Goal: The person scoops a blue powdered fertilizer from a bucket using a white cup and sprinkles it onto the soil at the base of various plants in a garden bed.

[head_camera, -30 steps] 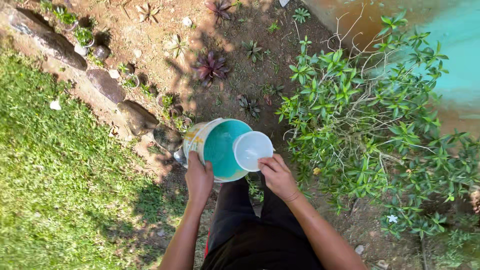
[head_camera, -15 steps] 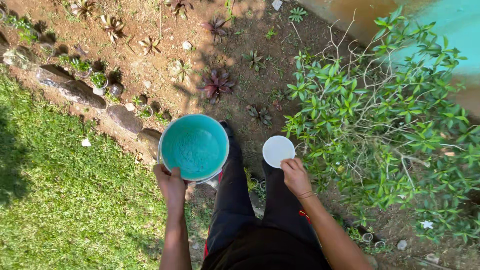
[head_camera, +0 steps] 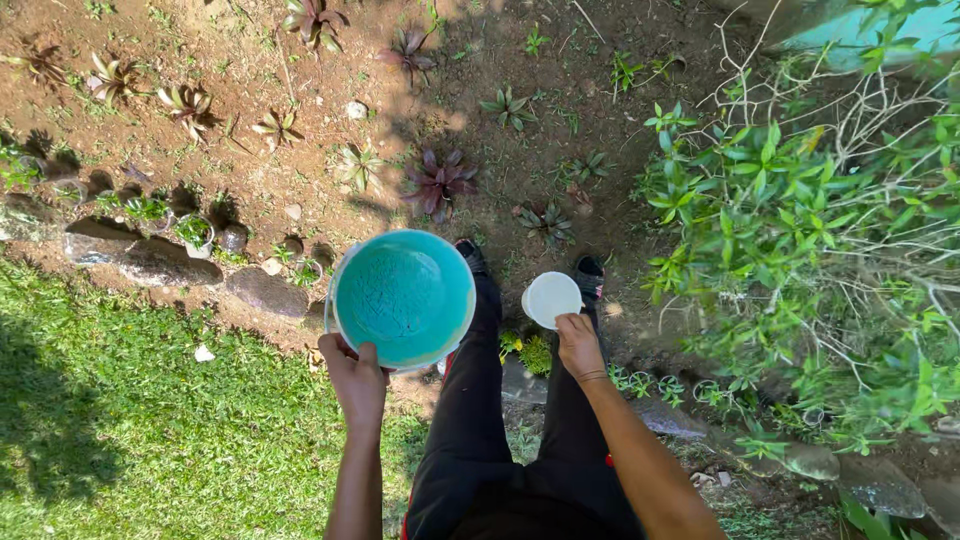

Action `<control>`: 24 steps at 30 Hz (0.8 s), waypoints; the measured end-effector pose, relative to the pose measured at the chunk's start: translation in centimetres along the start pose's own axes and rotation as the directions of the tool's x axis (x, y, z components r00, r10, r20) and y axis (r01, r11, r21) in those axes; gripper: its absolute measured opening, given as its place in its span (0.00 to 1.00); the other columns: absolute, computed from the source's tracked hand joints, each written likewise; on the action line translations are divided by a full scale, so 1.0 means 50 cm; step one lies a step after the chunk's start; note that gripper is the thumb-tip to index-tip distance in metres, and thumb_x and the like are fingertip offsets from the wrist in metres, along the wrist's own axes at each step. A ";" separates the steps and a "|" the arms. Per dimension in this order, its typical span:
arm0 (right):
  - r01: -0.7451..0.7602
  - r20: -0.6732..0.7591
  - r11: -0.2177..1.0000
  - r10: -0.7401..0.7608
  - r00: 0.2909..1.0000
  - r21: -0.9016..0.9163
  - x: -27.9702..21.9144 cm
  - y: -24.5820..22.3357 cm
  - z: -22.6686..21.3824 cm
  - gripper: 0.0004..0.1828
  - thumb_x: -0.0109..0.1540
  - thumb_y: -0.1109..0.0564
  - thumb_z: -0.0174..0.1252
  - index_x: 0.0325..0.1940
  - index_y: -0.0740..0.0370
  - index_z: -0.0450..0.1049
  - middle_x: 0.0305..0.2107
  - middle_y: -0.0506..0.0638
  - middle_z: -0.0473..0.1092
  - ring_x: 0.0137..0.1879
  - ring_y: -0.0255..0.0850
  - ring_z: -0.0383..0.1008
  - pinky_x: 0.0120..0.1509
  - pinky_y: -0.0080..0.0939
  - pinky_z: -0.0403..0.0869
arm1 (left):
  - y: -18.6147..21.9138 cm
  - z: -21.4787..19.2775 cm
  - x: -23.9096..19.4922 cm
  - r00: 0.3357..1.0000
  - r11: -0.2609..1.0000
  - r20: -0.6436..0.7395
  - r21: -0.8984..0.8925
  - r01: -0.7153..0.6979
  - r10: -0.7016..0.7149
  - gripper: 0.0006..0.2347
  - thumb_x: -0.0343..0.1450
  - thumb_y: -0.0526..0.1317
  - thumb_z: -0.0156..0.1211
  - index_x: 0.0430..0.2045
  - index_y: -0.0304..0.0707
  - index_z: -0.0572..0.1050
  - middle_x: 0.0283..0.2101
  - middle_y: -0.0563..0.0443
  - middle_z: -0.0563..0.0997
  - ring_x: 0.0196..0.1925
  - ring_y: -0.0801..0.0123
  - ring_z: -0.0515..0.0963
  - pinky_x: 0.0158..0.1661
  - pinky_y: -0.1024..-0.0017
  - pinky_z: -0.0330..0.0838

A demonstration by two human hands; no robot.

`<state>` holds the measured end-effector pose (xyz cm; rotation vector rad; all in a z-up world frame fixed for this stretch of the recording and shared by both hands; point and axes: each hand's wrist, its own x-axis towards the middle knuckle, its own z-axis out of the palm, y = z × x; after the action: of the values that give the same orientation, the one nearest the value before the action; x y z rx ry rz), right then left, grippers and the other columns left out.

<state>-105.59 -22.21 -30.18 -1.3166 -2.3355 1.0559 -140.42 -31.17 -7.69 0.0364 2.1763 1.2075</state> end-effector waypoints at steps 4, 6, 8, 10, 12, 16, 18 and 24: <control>-0.053 -0.035 0.998 0.052 0.998 -0.046 0.045 -0.007 0.047 0.11 0.57 0.68 0.59 0.42 0.60 0.73 0.40 0.53 0.74 0.51 0.56 0.72 0.56 0.52 0.73 | 0.019 -0.001 0.046 1.000 0.988 0.026 0.153 0.005 -0.009 0.08 0.70 0.29 0.50 0.39 0.35 0.60 0.29 0.48 0.69 0.19 0.71 0.71 0.18 0.70 0.69; -0.088 -0.040 0.993 0.085 0.996 -0.080 0.055 0.001 0.058 0.10 0.57 0.68 0.59 0.40 0.59 0.73 0.40 0.53 0.74 0.51 0.56 0.72 0.56 0.53 0.73 | 0.019 0.003 0.068 0.986 0.970 0.100 0.193 -0.151 0.133 0.09 0.71 0.28 0.52 0.40 0.34 0.61 0.31 0.48 0.70 0.24 0.73 0.73 0.21 0.71 0.71; -0.147 -0.010 0.983 0.147 0.989 -0.112 0.070 0.021 0.064 0.10 0.58 0.66 0.58 0.42 0.58 0.73 0.42 0.54 0.74 0.53 0.58 0.71 0.56 0.54 0.73 | 0.018 0.016 0.084 0.993 0.980 0.099 0.183 -0.079 0.061 0.09 0.71 0.29 0.52 0.39 0.33 0.61 0.31 0.48 0.70 0.22 0.72 0.73 0.20 0.70 0.71; -0.191 0.027 0.973 0.196 0.980 -0.132 0.081 0.040 0.067 0.10 0.59 0.66 0.56 0.44 0.58 0.72 0.43 0.55 0.73 0.54 0.59 0.70 0.55 0.55 0.73 | 0.021 0.033 0.101 0.996 0.985 0.093 0.172 -0.008 -0.009 0.08 0.71 0.29 0.52 0.39 0.33 0.60 0.30 0.48 0.70 0.21 0.72 0.72 0.19 0.70 0.70; -0.224 0.074 0.963 0.237 0.969 -0.147 0.085 0.061 0.072 0.10 0.61 0.65 0.54 0.45 0.57 0.71 0.44 0.56 0.73 0.56 0.60 0.70 0.53 0.56 0.73 | 0.020 0.052 0.110 0.993 0.986 0.095 0.156 0.060 -0.075 0.09 0.70 0.29 0.52 0.40 0.35 0.60 0.30 0.47 0.70 0.19 0.71 0.70 0.17 0.70 0.65; -0.303 0.229 0.915 0.366 0.902 -0.266 0.114 0.117 0.084 0.11 0.59 0.65 0.54 0.45 0.56 0.69 0.43 0.56 0.72 0.55 0.61 0.69 0.57 0.60 0.72 | 0.010 0.083 0.116 0.993 0.989 0.103 0.145 0.038 -0.053 0.09 0.71 0.29 0.52 0.41 0.35 0.61 0.31 0.48 0.69 0.21 0.74 0.69 0.16 0.72 0.63; -0.320 0.263 0.905 0.393 0.881 -0.279 0.119 0.139 0.092 0.12 0.58 0.66 0.54 0.45 0.56 0.69 0.43 0.58 0.72 0.56 0.64 0.67 0.55 0.61 0.72 | 0.001 0.100 0.118 0.989 0.993 0.118 0.079 0.082 -0.091 0.11 0.69 0.29 0.50 0.43 0.37 0.61 0.33 0.50 0.70 0.21 0.75 0.70 0.16 0.73 0.63; -0.329 0.294 0.893 0.418 0.860 -0.308 0.108 0.160 0.088 0.15 0.53 0.68 0.57 0.43 0.61 0.68 0.41 0.61 0.71 0.55 0.65 0.67 0.52 0.63 0.71 | -0.007 0.128 0.123 0.981 0.988 0.159 0.127 0.090 -0.110 0.09 0.71 0.29 0.50 0.41 0.32 0.61 0.31 0.47 0.70 0.19 0.70 0.69 0.17 0.71 0.64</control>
<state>-105.87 -17.23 -39.51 -1.8805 -2.6013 1.2297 -141.73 -24.60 -13.52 0.0743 2.0762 0.9820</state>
